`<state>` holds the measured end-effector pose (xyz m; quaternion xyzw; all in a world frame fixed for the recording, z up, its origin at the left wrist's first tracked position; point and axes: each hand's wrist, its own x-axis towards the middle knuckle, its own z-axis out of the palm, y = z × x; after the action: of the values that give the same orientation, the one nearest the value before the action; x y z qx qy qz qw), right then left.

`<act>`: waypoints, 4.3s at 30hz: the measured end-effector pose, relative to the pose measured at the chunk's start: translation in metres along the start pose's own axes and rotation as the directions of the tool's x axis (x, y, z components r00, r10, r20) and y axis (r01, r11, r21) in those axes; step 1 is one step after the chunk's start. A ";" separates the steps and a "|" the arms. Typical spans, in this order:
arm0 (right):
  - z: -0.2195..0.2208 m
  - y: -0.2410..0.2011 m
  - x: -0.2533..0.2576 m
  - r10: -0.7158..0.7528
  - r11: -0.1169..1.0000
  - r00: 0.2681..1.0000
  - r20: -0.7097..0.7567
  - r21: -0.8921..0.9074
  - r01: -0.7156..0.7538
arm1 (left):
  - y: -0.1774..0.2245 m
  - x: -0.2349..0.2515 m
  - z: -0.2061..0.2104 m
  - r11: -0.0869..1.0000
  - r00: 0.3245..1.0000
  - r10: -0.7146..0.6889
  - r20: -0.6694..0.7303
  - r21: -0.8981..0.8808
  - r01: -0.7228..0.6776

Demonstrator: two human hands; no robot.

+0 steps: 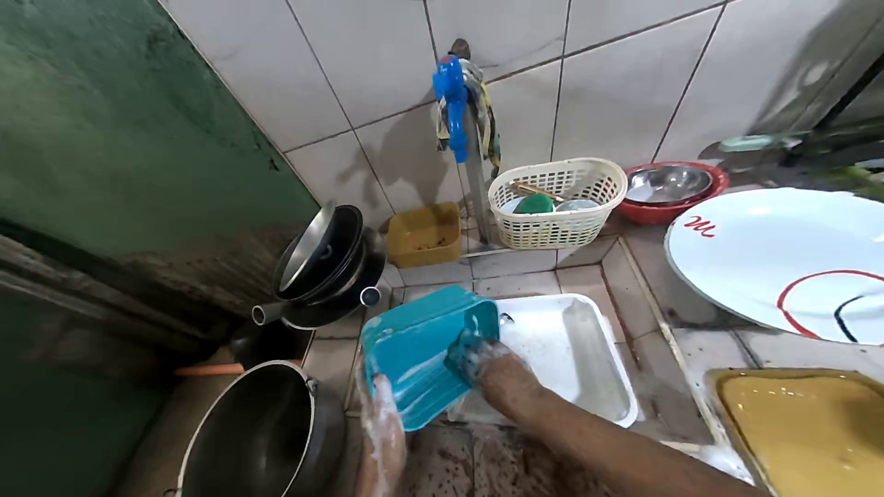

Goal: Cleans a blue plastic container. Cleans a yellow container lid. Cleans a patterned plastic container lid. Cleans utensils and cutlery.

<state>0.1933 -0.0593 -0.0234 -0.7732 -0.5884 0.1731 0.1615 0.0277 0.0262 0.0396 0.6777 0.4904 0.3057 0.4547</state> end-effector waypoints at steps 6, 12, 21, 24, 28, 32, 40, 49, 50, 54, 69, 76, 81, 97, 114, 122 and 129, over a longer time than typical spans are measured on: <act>0.002 -0.067 -0.008 -0.130 0.920 0.990 -0.056 0.365 0.142 | 0.003 0.002 0.022 0.998 0.998 -0.059 0.035 -0.013 0.059; 0.001 -0.055 0.000 -0.208 0.958 0.973 -0.097 0.181 0.223 | -0.002 -0.002 0.018 0.995 0.998 -0.057 0.000 -0.077 0.057; -0.006 -0.025 0.012 0.025 0.978 0.994 0.104 0.205 -0.046 | 0.004 0.009 0.012 0.990 0.998 -0.029 -0.062 -0.142 0.020; 0.002 -0.064 0.000 -0.118 0.916 0.987 -0.107 0.373 0.150 | 0.005 0.004 0.018 0.999 1.000 -0.009 -0.011 -0.050 0.008; 0.010 -0.079 -0.002 -0.213 0.917 0.938 -0.274 0.277 0.289 | 0.013 -0.005 0.020 1.000 1.000 -0.026 -0.010 0.012 0.026; 0.010 -0.034 0.006 -0.233 0.960 0.942 -0.242 0.095 0.262 | 0.009 -0.001 0.005 0.997 0.999 0.015 -0.044 -0.071 -0.018; 0.000 0.006 0.011 -0.143 0.986 0.990 -0.010 -0.093 0.142 | 0.019 0.025 -0.011 0.991 0.987 0.065 0.144 0.105 -0.080; -0.037 -0.084 -0.013 -0.064 0.981 0.998 -0.020 0.182 0.067 | 0.000 -0.019 0.027 0.961 0.974 -0.011 0.227 -0.266 0.073; -0.033 -0.086 -0.013 -0.075 0.980 0.997 -0.023 0.182 0.078 | -0.003 -0.021 0.026 0.962 0.970 -0.016 0.244 -0.262 0.082; -0.038 -0.076 -0.009 -0.130 0.974 0.974 0.187 0.209 0.089 | -0.002 -0.015 0.025 0.989 0.989 -0.049 0.143 -0.132 0.068; -0.011 -0.076 -0.020 -0.021 0.795 0.996 0.082 0.606 -0.032 | -0.008 -0.019 0.028 0.991 0.983 -0.106 0.148 -0.072 0.117; -0.016 -0.053 -0.019 -0.188 0.966 0.975 0.122 0.204 0.161 | 0.011 -0.013 0.012 0.993 0.991 -0.029 0.128 0.120 0.013; -0.003 -0.008 -0.016 -0.171 0.978 0.978 0.121 -0.096 0.183 | 0.017 0.004 -0.013 0.956 0.976 0.001 0.218 0.287 -0.065; -0.002 -0.037 -0.023 -0.243 0.955 0.963 -0.115 0.147 0.258 | 0.014 -0.023 0.016 0.999 0.999 -0.005 -0.043 -0.042 0.003; 0.008 -0.045 -0.017 -0.244 0.937 0.950 -0.192 0.206 0.283 | 0.007 -0.014 0.009 0.999 0.998 0.020 -0.064 -0.048 -0.023; 0.002 0.003 -0.015 -0.154 0.988 0.986 -0.060 -0.020 0.153 | 0.028 0.018 -0.029 0.989 0.974 0.008 0.227 0.144 -0.042; -0.022 -0.079 -0.031 -0.137 0.962 0.985 -0.106 0.225 0.158 | 0.017 -0.012 0.030 0.977 1.000 0.009 0.004 -0.213 -0.008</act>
<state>0.1288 -0.0698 0.0343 -0.7100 -0.6121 0.1936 0.2893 0.0560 0.0031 0.0434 0.6280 0.4510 0.3565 0.5246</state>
